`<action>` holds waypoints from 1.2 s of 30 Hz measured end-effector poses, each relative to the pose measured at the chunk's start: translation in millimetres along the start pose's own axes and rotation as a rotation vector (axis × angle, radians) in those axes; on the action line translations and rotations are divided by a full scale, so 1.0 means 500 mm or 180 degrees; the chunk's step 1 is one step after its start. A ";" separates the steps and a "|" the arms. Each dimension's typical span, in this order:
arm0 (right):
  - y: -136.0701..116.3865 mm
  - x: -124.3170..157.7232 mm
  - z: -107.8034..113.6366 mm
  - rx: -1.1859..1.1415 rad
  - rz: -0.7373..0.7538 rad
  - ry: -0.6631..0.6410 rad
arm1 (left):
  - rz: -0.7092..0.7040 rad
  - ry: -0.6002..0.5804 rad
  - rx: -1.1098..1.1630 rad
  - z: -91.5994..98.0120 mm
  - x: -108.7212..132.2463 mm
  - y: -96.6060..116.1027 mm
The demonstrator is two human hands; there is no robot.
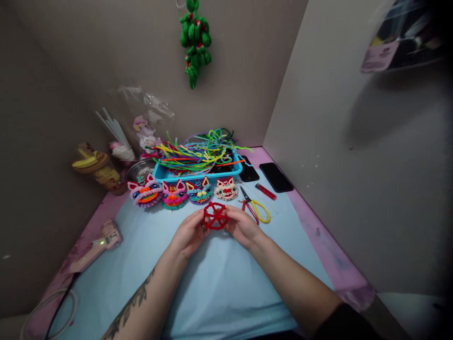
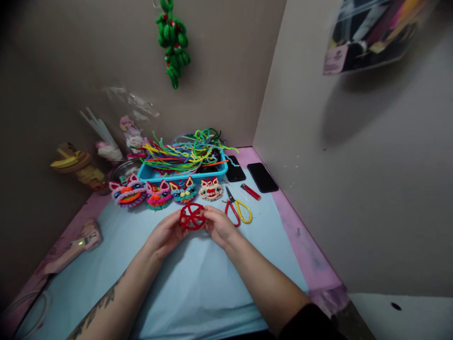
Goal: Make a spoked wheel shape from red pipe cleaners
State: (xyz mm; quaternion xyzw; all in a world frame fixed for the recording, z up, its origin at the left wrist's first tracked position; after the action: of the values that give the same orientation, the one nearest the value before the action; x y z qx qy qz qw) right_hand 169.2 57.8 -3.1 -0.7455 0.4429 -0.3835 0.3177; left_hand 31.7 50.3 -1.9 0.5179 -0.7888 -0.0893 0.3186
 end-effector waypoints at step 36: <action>-0.017 0.010 0.003 0.1383 0.0146 -0.0426 | 0.0249 -0.0183 -0.0746 0.005 0.004 -0.004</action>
State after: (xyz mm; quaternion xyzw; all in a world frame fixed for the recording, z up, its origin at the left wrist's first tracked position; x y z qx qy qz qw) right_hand 175.8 57.0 4.4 -0.6731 0.3446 -0.4122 0.5081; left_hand 31.2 47.1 -3.7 0.4432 -0.8014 -0.1831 0.3576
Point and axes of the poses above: each hand's wrist, its own x-axis away from the middle knuckle, its own z-axis out of the back of the hand, y = z × x, the point moved 4 cm from there along -x, towards the middle knuckle, and after that the axes turned 14 degrees about x, right-handed, at the moved point
